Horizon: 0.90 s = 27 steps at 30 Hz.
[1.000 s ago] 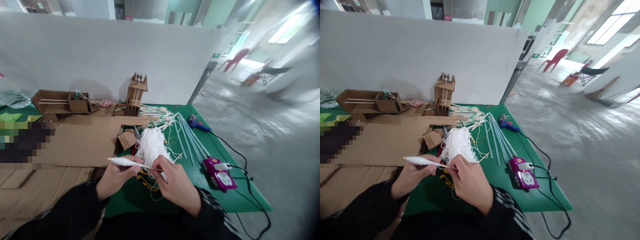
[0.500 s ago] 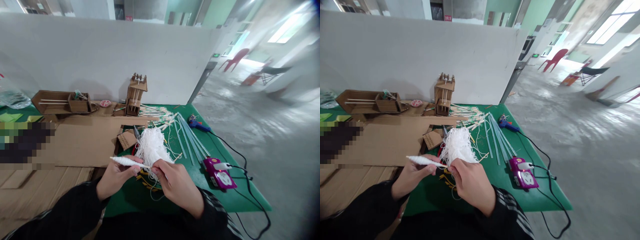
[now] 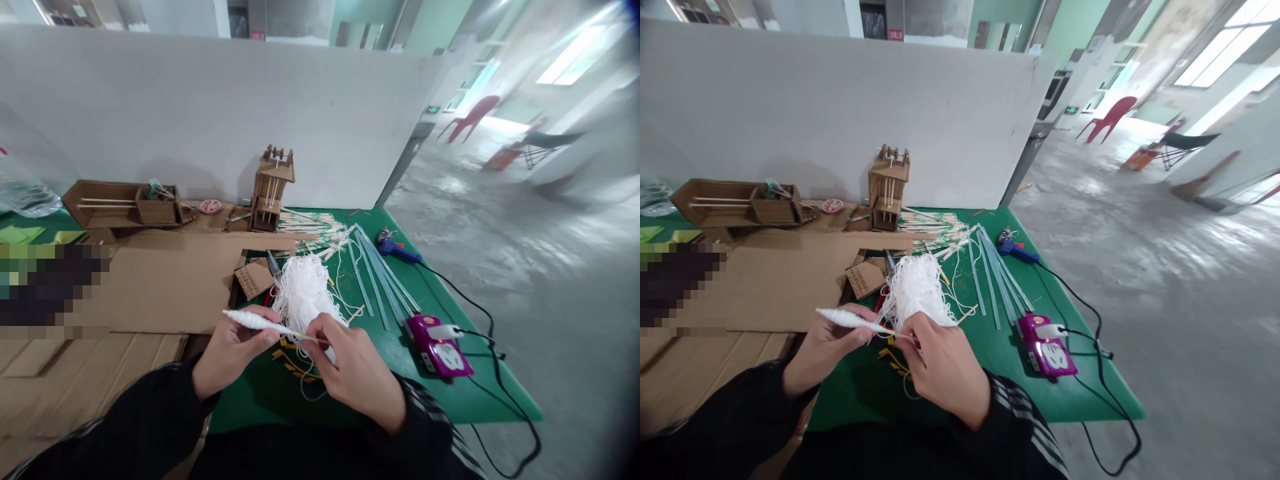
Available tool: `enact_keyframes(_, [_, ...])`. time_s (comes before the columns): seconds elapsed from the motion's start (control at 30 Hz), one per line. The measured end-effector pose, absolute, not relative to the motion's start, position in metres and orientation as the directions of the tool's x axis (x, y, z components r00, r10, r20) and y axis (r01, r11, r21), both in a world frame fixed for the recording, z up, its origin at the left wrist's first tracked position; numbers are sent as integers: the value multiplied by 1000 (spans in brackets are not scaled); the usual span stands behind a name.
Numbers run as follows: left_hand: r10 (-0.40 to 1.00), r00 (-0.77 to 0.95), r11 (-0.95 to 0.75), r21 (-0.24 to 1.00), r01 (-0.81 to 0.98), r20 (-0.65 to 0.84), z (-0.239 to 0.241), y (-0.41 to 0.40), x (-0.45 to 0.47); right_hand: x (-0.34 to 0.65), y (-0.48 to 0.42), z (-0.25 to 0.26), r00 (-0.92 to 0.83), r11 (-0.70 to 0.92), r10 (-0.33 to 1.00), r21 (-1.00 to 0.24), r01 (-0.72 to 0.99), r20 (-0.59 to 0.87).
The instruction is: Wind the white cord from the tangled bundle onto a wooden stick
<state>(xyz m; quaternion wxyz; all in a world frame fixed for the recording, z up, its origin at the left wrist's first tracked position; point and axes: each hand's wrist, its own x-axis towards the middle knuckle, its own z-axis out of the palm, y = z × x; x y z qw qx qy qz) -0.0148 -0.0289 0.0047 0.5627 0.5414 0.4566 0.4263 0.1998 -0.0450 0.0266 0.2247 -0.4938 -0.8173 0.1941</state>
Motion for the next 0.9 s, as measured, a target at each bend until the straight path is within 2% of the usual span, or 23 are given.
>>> enact_keyframes(0.17, [972,235,10,1000,-7,-9,6,-29,-14,203,-46,24,-472,503,860,-486,715,196])
enact_keyframes(0.33, [969,246,10,1000,23,-16,3,-27,-15,205,-48,25,-421,443,891,-530,723,172])
enact_keyframes(0.53, [970,242,-2,999,52,-10,0,-27,-15,207,-49,23,-455,482,872,-464,743,178])
enact_keyframes(0.67, [972,235,-5,999,53,-8,0,-27,-16,206,-48,22,-417,451,891,-473,757,182])
enact_keyframes(0.9, [968,251,-10,999,40,0,0,-28,-14,207,-48,21,-454,479,873,-485,732,178])
